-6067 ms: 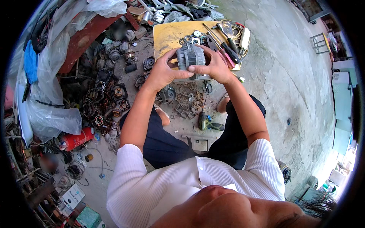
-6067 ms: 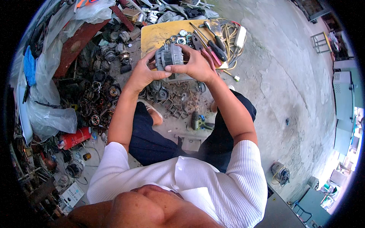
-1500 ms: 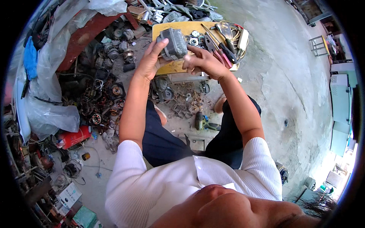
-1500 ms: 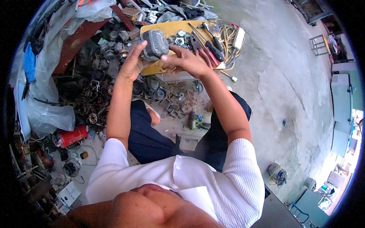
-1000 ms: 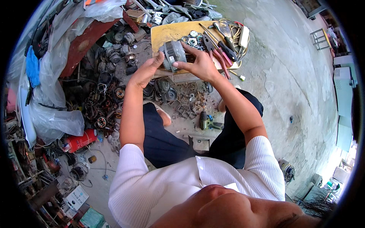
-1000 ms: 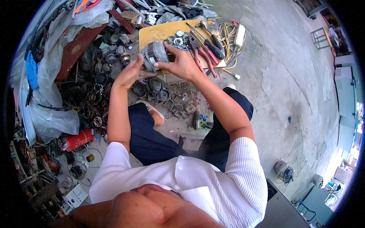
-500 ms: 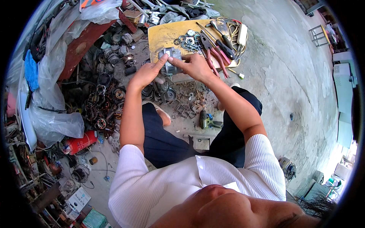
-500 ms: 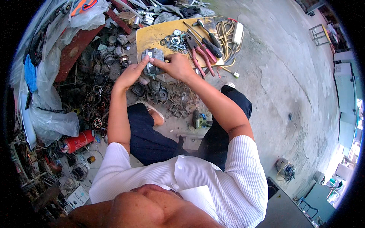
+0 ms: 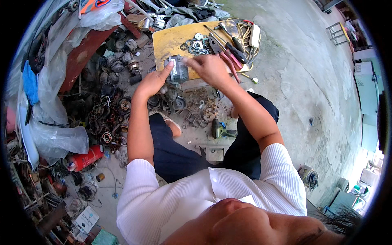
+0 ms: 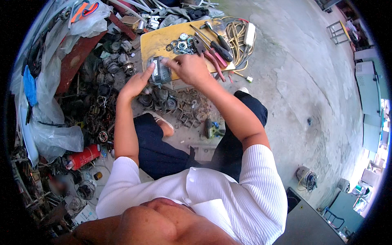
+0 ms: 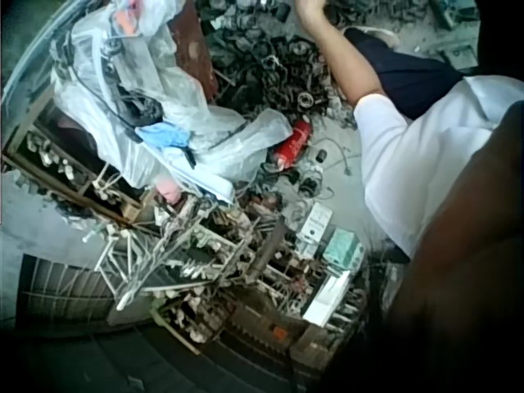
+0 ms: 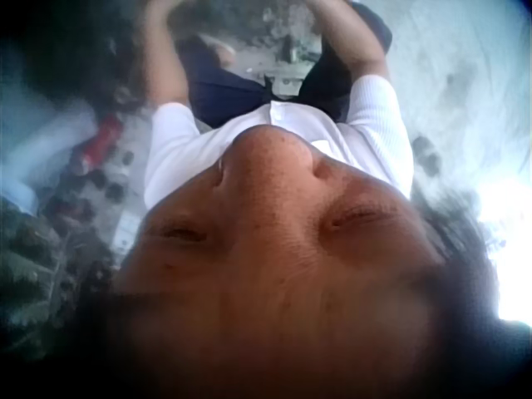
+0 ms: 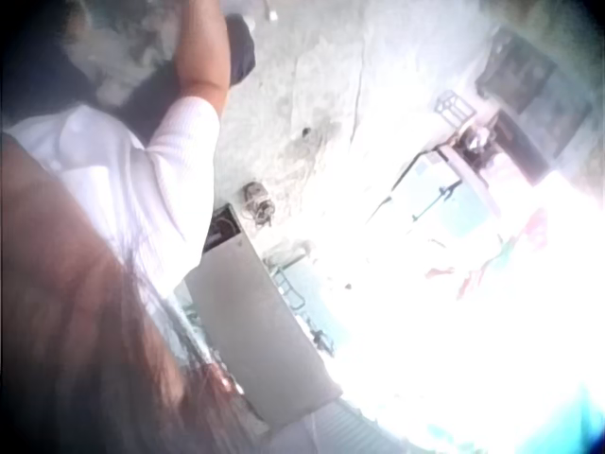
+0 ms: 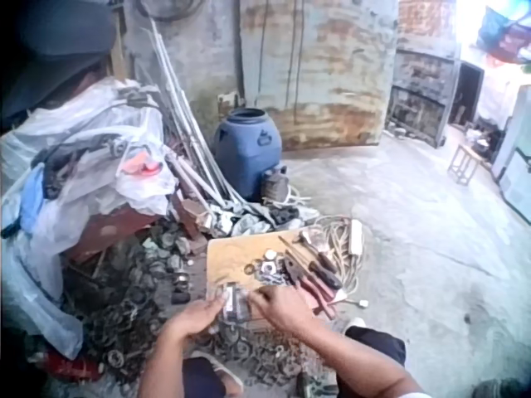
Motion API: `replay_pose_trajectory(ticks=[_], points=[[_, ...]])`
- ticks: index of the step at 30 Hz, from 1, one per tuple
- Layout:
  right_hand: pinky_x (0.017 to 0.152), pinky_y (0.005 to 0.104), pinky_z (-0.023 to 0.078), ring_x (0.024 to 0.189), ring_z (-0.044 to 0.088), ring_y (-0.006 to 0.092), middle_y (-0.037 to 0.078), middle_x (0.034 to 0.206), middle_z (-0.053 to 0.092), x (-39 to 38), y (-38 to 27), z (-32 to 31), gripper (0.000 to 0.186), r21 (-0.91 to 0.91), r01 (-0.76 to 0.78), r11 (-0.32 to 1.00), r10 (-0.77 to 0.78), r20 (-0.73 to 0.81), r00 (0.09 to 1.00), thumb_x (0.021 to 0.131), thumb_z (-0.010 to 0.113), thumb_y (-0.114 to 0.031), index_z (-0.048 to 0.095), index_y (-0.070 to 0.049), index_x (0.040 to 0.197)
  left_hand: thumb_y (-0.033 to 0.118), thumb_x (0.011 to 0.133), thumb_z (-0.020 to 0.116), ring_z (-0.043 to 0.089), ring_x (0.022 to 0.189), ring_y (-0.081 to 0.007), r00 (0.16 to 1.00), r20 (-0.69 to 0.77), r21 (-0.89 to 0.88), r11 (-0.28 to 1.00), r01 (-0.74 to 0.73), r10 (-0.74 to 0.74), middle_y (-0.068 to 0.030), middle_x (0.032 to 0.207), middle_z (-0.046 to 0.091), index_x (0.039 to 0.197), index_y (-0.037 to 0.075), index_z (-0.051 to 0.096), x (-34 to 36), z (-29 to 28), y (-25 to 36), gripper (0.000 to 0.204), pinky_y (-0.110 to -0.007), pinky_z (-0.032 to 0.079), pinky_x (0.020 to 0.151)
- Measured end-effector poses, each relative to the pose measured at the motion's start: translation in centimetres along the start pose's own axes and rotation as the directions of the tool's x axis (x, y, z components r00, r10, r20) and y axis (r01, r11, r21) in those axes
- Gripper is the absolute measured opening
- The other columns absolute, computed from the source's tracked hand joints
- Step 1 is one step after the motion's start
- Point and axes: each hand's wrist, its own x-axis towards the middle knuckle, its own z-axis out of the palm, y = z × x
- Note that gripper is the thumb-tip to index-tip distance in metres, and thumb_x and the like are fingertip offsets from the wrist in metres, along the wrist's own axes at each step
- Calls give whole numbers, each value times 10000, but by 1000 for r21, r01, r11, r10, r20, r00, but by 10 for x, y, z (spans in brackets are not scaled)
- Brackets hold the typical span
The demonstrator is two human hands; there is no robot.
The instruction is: The person disassembles and reassembles motor components by hand and using a screwdriver to remove parts.
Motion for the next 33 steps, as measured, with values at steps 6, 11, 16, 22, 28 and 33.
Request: replay_pose_trajectory(ticks=[6,11,16,22,28,33], points=[[780,462,523,880,666,359,179,957,684,17,70,-76,328,-362,-241,900,140,-284,949,901,572,-373,693,-88,1008,897,776,274,664,766,-294,997,35,68,995,69,-72,-217,817,680,1038,-45,680,-2,-7,-2,1059,-380,497,765],[827,451,522,970,656,344,169,1045,678,25,114,-89,356,-392,-325,861,221,-288,932,889,594,-404,688,-112,1069,896,771,301,665,791,-298,999,14,118,992,35,-37,-202,826,682,1012,-41,692,-14,-15,12,1043,-378,497,774],[820,455,520,964,657,351,187,1028,682,44,122,-75,411,-413,-360,836,288,-228,930,873,604,-452,681,-80,1030,726,781,595,638,1003,-322,933,-346,169,985,-45,102,-195,1005,674,1142,-12,637,-18,-8,14,823,-383,480,865],[810,481,519,949,655,380,223,1015,673,47,126,-68,438,-470,-324,821,222,-260,940,907,541,-439,649,-24,992,412,639,862,550,1189,-303,824,-343,196,892,-407,451,-175,1257,585,1256,55,590,-31,-6,22,764,-398,418,1009],[839,507,503,974,635,433,286,1019,648,48,111,-67,450,-375,-400,836,283,-331,900,967,431,-399,593,18,1020,409,611,880,554,1196,-312,852,-306,150,905,-397,425,-174,1274,587,1281,86,577,-34,-7,22,803,-398,423,1007],[850,521,490,986,619,461,315,1051,626,46,104,-67,429,-338,-381,861,282,-306,909,970,443,-377,527,35,1056,391,609,884,572,1177,-320,872,-325,119,930,-346,366,-176,1254,606,1284,98,567,-38,-6,24,801,-403,437,990]])
